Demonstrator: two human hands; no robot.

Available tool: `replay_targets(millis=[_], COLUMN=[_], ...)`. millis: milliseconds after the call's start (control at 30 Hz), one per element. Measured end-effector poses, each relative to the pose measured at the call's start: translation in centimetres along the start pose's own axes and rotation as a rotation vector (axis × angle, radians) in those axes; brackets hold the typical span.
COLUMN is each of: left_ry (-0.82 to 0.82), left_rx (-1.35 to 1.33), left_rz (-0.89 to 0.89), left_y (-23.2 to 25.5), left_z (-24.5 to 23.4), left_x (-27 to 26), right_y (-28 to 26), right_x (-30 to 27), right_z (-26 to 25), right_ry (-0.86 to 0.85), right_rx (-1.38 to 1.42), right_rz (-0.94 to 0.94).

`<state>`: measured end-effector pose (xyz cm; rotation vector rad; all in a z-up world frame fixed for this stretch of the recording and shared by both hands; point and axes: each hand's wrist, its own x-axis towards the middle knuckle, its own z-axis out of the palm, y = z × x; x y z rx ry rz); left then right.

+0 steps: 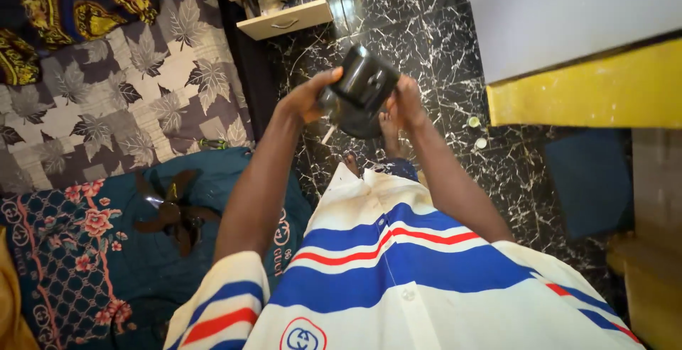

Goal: The person disassembles a standing fan using a screwdriver. They remove the front grille, fan blades, rear grille, and motor housing, placing the parts on a nearby bed.

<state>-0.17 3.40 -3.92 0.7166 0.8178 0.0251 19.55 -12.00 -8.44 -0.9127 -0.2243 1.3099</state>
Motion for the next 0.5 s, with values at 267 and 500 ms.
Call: replay_targets(millis=[267,500], left_ry=[-0.206,-0.155], left_rx=[-0.093,-0.148], left_rz=[0.101,0.168], left_y=[1.7,-1.5], left_z=[1.1,4.9], left_x=[0.9,-0.1], right_y=[2.1,-0.2], right_x=[3.1,-0.4], right_z=[-0.3,0.8], right_ry=[0.211,0.214], right_rx=[-0.394,-0.185], right_rz=[-0.338,-0.206])
